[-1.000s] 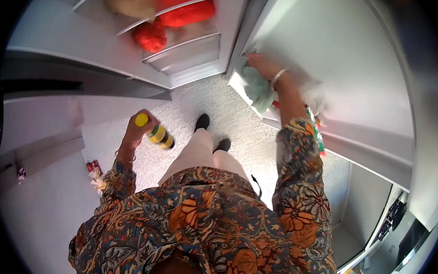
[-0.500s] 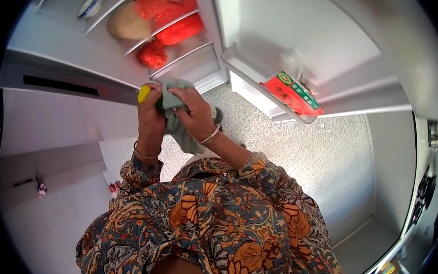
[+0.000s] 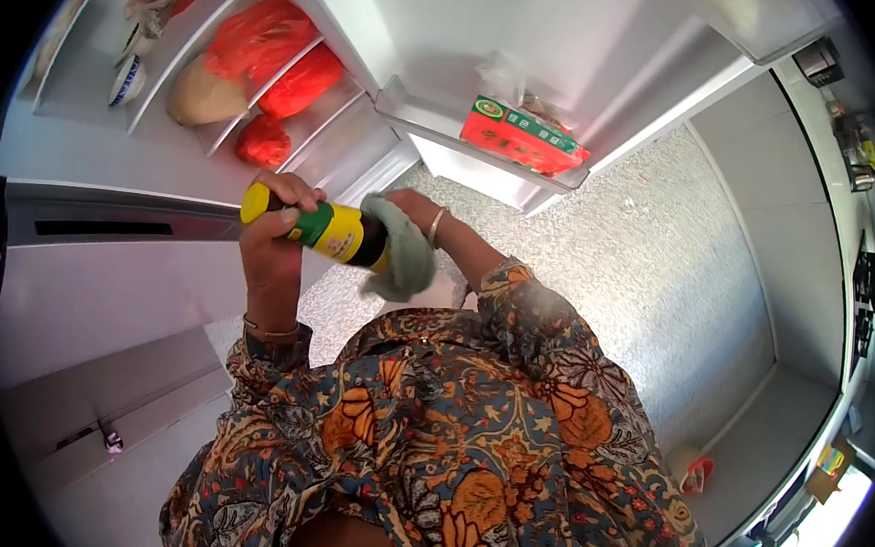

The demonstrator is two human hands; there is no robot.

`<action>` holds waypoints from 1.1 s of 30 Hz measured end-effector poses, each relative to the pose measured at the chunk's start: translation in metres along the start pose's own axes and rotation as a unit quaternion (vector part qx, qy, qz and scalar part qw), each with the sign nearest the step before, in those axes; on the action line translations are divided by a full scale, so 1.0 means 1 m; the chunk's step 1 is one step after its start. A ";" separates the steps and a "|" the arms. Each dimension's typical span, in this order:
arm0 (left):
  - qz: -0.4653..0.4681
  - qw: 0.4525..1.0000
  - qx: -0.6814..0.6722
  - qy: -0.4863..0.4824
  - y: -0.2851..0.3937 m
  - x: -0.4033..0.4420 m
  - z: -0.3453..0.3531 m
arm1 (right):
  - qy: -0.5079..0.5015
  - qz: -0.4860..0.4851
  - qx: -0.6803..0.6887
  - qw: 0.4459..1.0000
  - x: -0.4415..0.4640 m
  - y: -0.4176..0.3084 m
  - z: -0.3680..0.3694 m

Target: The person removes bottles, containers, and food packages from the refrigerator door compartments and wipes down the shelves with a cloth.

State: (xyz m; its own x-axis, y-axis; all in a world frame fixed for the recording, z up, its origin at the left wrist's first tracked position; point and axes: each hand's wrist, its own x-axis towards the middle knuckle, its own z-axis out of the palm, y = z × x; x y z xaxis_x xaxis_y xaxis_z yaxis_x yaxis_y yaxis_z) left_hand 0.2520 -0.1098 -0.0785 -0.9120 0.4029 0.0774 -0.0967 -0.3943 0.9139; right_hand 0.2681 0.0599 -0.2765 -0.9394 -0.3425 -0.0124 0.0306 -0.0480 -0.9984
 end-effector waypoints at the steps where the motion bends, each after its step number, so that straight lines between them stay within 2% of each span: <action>1: -0.009 1.000 -0.022 -0.016 0.000 0.000 -0.001 | -0.040 0.024 0.040 0.998 -0.009 -0.003 0.002; 3: -0.019 0.996 -0.074 -0.036 0.000 0.002 -0.011 | -0.122 0.069 0.118 0.983 -0.025 -0.010 0.006; 5: 0.002 0.995 -0.088 -0.038 0.001 0.002 -0.016 | -0.146 0.106 0.253 0.951 -0.049 -0.066 -0.001; 8: 0.038 0.996 -0.064 -0.043 0.002 0.004 -0.012 | -0.006 0.258 0.468 0.845 -0.059 -0.058 0.012; 10: 0.065 0.997 -0.020 -0.048 0.002 0.005 0.001 | 0.184 0.314 0.564 0.741 -0.048 -0.074 0.033; 11: 0.071 0.996 -0.010 -0.055 0.001 0.007 0.003 | 0.154 0.296 0.557 0.761 -0.043 -0.030 0.034; 14: 0.075 0.994 0.013 -0.078 -0.003 0.010 0.008 | 0.112 0.277 0.585 0.754 -0.051 -0.006 0.028; 15: 0.069 0.994 0.014 -0.086 -0.003 0.011 0.010 | 0.095 0.293 0.606 0.734 -0.055 -0.002 0.023; 17: 0.057 0.994 0.001 -0.093 -0.005 0.016 0.013 | 0.048 0.222 0.438 0.870 -0.070 -0.023 0.018; 18: 0.061 0.993 0.006 -0.096 -0.005 0.021 0.018 | 0.023 0.183 0.344 0.921 -0.081 -0.030 0.014; 19: 0.067 0.993 0.010 -0.099 -0.002 0.027 0.023 | -0.065 0.164 0.246 0.953 -0.093 -0.029 0.001; 20: 0.071 0.992 0.015 -0.103 0.001 0.034 0.028 | 0.015 0.200 0.496 0.845 -0.107 0.033 -0.004; 22: 0.130 0.980 0.066 -0.136 0.004 0.056 0.034 | 0.134 0.261 0.530 0.796 -0.148 0.021 -0.015; 24: 0.167 0.970 0.099 -0.147 0.007 0.076 0.043 | 0.169 0.217 0.516 0.812 -0.172 -0.024 -0.024; 25: 0.208 0.952 0.150 -0.169 0.006 0.090 0.044 | 0.193 0.281 0.546 0.765 -0.181 -0.021 -0.031; 27: 0.227 0.945 0.168 -0.167 0.001 0.108 0.054 | 0.217 0.370 0.304 0.851 -0.205 0.000 -0.038; 29: 0.248 0.935 0.204 -0.149 -0.011 0.126 0.064 | 0.253 0.413 0.203 0.851 -0.223 -0.001 -0.040; 31: 0.213 0.947 0.213 -0.112 -0.020 0.146 0.067 | 0.358 0.377 0.311 0.796 -0.258 0.021 -0.042; 32: 0.194 0.953 0.216 -0.093 -0.026 0.156 0.069 | 0.390 0.326 0.391 0.767 -0.281 0.051 -0.043; 33: 0.176 0.965 0.170 -0.093 -0.034 0.167 0.068 | 0.389 0.317 0.398 0.768 -0.287 0.035 -0.045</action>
State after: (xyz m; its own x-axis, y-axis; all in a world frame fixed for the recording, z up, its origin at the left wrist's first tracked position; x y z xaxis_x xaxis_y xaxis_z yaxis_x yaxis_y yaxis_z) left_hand 0.1298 0.0274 -0.0695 -0.7739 0.4476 0.4480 0.3709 -0.2532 0.8935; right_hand 0.5236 0.1984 -0.3106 -0.5598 0.1164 -0.8204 0.4734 -0.7677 -0.4319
